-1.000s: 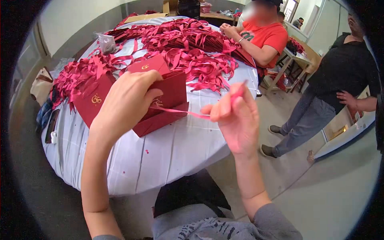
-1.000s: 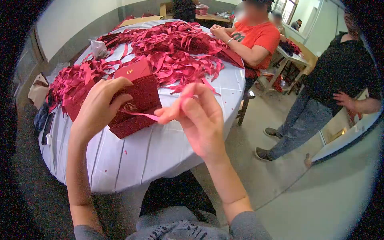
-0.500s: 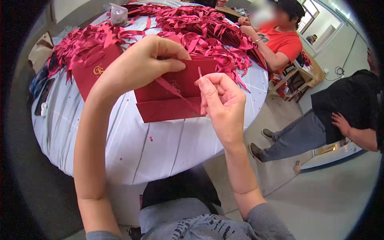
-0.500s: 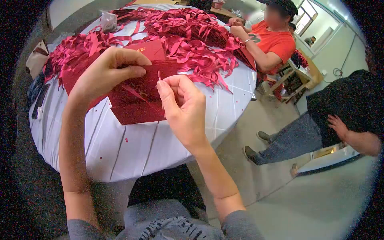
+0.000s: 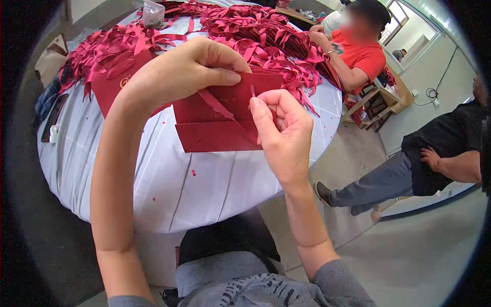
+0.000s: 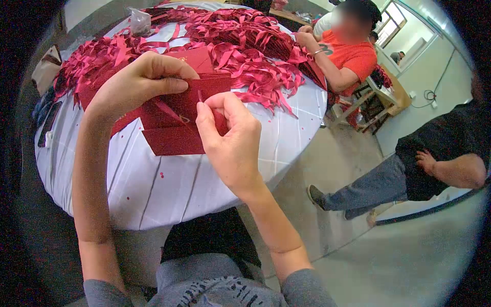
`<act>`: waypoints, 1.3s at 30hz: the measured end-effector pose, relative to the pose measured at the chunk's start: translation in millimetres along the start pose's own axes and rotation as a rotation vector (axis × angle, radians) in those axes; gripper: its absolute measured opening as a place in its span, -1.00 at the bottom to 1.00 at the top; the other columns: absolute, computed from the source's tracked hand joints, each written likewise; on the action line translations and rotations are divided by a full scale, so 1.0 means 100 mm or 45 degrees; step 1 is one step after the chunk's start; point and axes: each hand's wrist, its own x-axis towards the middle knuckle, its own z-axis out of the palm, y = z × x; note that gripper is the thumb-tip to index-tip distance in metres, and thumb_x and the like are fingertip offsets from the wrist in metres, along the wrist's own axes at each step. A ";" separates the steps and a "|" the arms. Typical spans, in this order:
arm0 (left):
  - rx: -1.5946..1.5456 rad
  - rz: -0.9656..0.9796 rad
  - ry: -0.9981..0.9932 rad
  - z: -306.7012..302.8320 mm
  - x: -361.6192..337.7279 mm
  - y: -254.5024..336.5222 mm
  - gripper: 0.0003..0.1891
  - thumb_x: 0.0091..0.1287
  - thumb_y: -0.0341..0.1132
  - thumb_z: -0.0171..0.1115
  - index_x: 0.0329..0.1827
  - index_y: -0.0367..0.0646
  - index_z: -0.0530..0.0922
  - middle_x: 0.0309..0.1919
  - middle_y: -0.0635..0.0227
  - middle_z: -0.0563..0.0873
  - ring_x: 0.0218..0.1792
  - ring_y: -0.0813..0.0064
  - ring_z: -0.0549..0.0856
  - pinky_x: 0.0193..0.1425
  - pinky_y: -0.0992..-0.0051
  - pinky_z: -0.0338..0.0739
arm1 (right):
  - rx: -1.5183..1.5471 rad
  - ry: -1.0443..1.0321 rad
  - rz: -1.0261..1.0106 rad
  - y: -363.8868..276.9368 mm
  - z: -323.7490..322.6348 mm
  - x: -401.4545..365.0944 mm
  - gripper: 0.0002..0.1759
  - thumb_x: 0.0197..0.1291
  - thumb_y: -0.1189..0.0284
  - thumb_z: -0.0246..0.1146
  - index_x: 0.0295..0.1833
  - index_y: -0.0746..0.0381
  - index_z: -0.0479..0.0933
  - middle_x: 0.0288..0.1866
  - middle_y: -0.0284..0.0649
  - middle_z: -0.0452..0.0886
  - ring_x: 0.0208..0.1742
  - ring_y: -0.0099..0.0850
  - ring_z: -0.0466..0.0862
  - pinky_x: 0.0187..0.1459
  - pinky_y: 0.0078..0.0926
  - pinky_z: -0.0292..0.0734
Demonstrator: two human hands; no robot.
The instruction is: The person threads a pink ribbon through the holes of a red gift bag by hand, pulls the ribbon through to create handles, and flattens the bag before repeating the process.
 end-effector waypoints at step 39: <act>-0.015 0.101 0.038 0.09 -0.07 0.05 -0.84 0.19 -0.49 0.28 -0.19 -0.38 0.61 -0.33 0.43 0.68 -0.24 0.69 0.60 -0.12 0.60 0.53 | 0.015 0.052 0.031 0.01 0.05 -0.02 -0.84 0.23 0.52 0.20 -0.41 0.32 0.44 -0.61 -0.42 0.38 -0.54 -0.70 0.32 -0.54 -0.60 0.23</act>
